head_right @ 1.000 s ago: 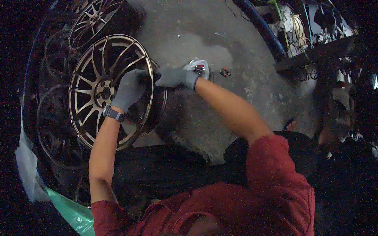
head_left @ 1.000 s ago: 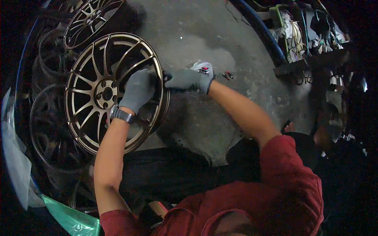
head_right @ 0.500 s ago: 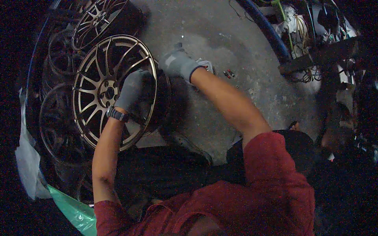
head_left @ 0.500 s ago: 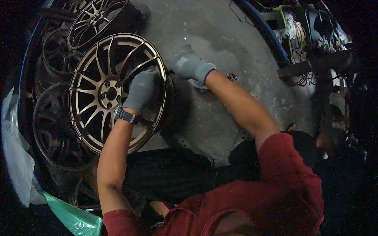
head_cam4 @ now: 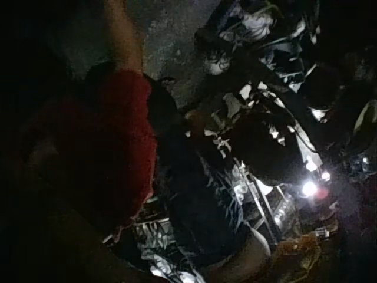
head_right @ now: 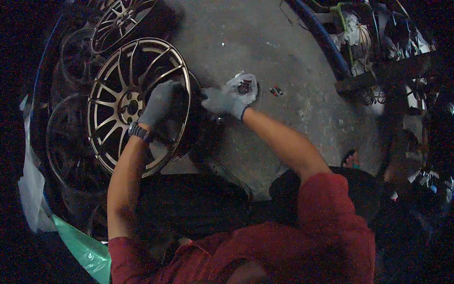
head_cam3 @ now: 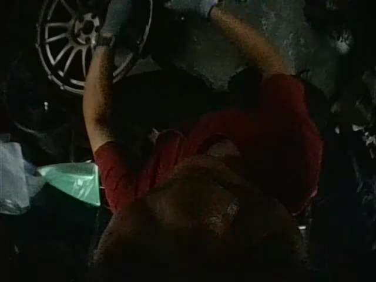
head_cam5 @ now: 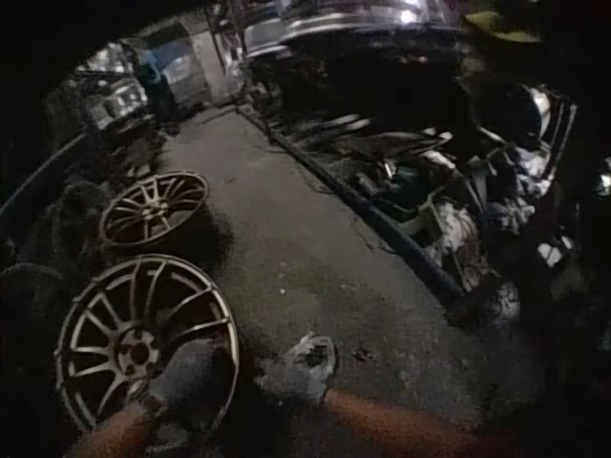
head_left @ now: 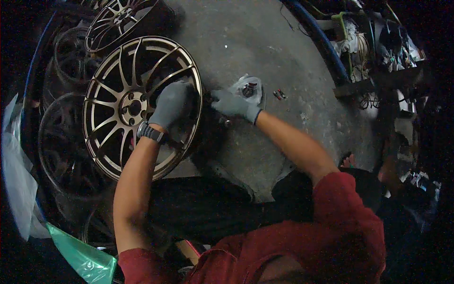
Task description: The person sits on the floor and uses a wrench to tighten lug nuts on a bronze-colored car wheel. They then install a center cap and use a small tool to secure the cap's retaining ring.
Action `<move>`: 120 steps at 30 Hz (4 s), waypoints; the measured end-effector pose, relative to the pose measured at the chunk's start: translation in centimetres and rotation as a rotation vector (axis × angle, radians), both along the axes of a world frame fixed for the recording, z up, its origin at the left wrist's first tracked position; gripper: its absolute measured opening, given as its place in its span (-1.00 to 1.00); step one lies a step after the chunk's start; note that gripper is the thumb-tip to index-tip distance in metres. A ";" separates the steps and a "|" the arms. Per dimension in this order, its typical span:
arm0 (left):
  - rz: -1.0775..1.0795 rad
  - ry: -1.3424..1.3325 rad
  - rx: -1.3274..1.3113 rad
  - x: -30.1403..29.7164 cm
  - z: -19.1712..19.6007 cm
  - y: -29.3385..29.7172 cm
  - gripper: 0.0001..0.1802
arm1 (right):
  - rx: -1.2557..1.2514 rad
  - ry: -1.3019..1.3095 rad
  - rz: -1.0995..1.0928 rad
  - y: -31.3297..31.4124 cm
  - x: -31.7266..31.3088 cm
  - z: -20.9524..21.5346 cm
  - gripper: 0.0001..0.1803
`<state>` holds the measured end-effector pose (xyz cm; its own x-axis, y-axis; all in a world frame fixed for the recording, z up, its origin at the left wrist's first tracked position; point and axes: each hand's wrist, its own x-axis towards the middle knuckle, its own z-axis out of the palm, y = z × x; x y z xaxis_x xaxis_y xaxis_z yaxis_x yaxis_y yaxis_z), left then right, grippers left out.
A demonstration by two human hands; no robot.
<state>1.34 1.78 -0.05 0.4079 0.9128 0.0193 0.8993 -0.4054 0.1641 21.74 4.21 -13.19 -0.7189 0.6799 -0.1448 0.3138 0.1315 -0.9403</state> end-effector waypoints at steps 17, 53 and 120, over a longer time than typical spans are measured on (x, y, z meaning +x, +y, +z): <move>0.040 0.013 -0.003 -0.2 0.1 -0.5 -0.88 | -0.521 0.207 0.134 1.7 0.0 2.7 -0.60; 0.018 0.078 -0.052 0.7 1.0 -0.3 -0.89 | -0.032 0.146 0.002 0.3 -1.1 -0.1 -0.56; -0.006 -0.014 0.053 -1.2 -1.1 -0.5 -0.89 | 0.272 -0.236 0.417 8.3 -0.8 7.4 -0.57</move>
<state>0.18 1.29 -1.12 0.4130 0.9078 0.0730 0.8945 -0.4194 0.1548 20.97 12.46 -5.75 -0.9048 0.3796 -0.1931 0.3810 0.5187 -0.7654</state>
